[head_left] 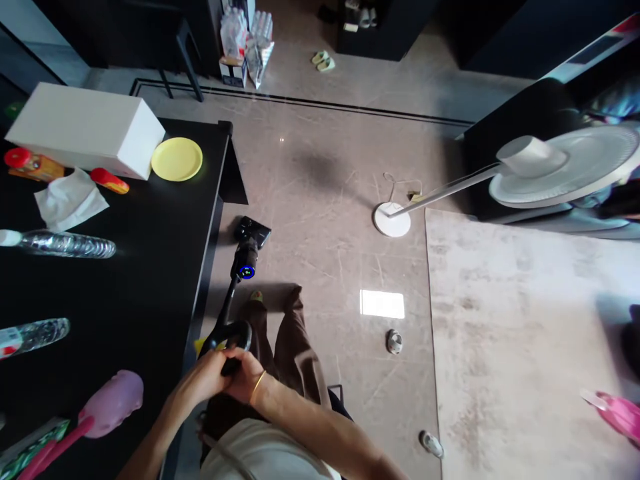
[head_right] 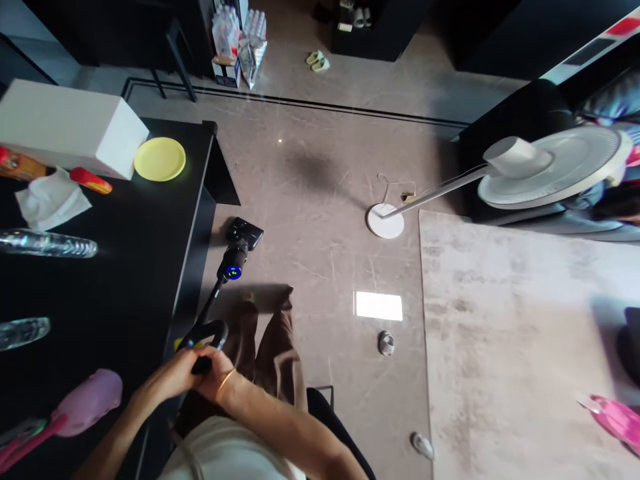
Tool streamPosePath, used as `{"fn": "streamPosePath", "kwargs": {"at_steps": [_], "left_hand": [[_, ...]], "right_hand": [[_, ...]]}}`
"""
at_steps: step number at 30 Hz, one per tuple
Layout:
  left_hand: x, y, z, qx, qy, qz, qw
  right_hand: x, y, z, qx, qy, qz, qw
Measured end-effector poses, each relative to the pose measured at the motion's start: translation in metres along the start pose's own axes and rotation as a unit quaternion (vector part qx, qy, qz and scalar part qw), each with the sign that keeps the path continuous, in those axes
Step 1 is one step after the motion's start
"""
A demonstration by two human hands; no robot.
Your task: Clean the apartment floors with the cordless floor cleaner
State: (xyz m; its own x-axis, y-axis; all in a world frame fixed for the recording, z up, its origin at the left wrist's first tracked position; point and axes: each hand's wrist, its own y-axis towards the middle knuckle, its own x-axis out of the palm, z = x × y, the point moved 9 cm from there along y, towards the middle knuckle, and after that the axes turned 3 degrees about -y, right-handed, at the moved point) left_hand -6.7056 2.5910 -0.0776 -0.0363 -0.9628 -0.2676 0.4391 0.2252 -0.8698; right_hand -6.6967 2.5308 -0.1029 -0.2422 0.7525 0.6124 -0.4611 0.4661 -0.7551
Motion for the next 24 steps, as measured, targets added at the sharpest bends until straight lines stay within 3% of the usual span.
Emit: {"fn": "streamPosePath", "kwargs": {"at_steps": [4,9,16,19,24], "left_hand": [[-0.013,-0.021,0.034,-0.037,0.030,0.001,0.999],[-0.009,-0.001,0.086,-0.046,0.050,-0.004,0.998],[-0.017,0.084,0.182,-0.012,0.106,0.023,0.994],[-0.029,0.127,0.229,0.031,0.127,0.030,0.991],[-0.056,0.201,0.286,0.057,0.157,0.059,0.984]], "right_hand": [[0.008,-0.036,-0.010,0.054,0.018,-0.065,0.996],[-0.005,-0.064,-0.059,0.067,0.003,-0.091,0.994],[-0.040,-0.087,-0.177,-0.030,0.038,-0.034,0.998],[-0.054,-0.091,-0.238,-0.087,0.049,-0.006,0.995],[-0.077,-0.088,-0.342,-0.187,0.065,0.060,0.978]]}}
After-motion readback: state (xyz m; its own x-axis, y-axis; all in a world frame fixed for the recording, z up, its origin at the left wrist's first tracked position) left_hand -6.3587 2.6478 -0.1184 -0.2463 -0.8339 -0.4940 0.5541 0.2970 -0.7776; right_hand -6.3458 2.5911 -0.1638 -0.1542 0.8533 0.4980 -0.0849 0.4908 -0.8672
